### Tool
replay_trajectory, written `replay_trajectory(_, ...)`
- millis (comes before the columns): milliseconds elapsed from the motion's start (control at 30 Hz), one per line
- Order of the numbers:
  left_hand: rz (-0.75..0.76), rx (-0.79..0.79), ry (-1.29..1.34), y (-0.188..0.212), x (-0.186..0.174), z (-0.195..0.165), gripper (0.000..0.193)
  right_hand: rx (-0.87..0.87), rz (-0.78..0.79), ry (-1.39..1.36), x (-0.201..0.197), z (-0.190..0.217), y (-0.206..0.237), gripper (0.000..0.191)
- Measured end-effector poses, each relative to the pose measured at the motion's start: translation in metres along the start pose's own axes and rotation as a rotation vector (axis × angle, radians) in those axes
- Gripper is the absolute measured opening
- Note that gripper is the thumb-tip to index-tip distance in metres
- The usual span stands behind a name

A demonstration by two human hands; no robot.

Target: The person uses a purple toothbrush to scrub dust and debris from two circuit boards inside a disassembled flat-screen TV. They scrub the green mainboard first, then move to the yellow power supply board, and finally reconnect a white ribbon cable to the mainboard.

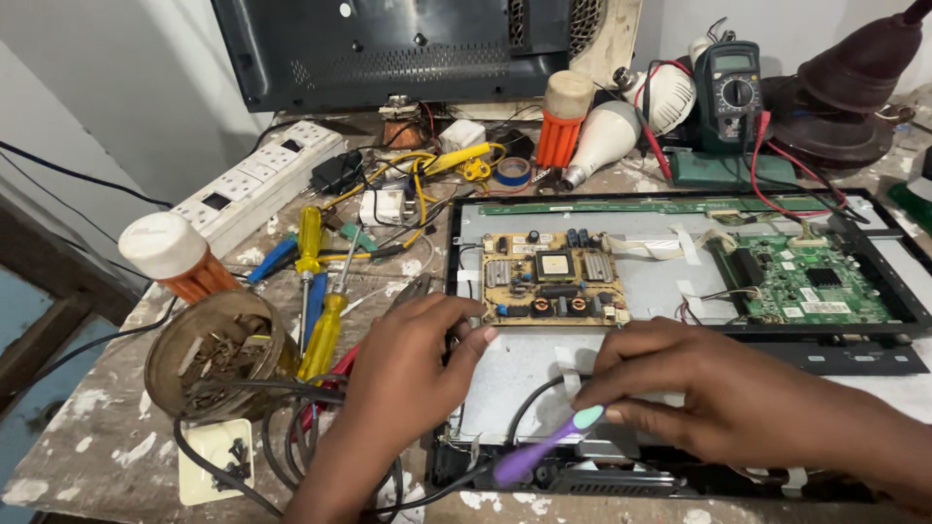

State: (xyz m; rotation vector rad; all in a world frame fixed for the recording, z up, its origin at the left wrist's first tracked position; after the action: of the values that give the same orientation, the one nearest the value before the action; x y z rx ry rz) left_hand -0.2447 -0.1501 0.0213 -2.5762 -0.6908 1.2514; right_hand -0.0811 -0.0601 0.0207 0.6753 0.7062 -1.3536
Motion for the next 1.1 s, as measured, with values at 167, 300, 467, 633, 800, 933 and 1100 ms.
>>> replay_trajectory(167,-0.018,0.021,-0.011,0.003,0.003,0.001,0.023,0.159,0.095,0.045,0.006,-0.019,-0.009,0.025)
replay_trajectory(300,-0.016,0.034,-0.017,0.003,0.002,0.0,0.021,0.046,-0.015,0.143,-0.009,-0.016,-0.014,0.025)
replay_trajectory(467,-0.014,0.038,-0.042,0.003,0.004,0.0,0.019,-0.068,-0.065,0.099,-0.011,-0.005,-0.005,0.027)
replay_trajectory(633,-0.03,0.053,-0.073,0.004,0.002,-0.003,0.02,0.082,0.065,0.127,0.006,-0.018,-0.008,0.034)
replay_trajectory(800,-0.036,0.051,-0.071,0.006,0.001,-0.003,0.021,0.067,-0.006,0.186,-0.005,-0.018,-0.011,0.028)
replay_trajectory(933,-0.037,0.047,-0.079,0.004,0.002,-0.003,0.022,-0.047,0.007,0.117,0.001,-0.007,-0.007,0.036)
replay_trajectory(1100,-0.035,0.037,-0.079,0.006,0.001,-0.001,0.021,-0.062,-0.08,0.219,-0.008,-0.004,-0.008,0.026)
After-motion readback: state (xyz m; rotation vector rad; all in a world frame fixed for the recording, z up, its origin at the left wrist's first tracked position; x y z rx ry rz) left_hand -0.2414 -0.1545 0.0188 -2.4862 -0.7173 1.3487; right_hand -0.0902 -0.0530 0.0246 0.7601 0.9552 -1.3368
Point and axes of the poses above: each hand's wrist, its own y-axis away from the middle knuckle, its own x-axis out of the palm, z = x × y, the point moved 10 cm from there along -y, towards the middle knuckle, and after that the axes turned 7 degrees about z, right-handed, at the moved point
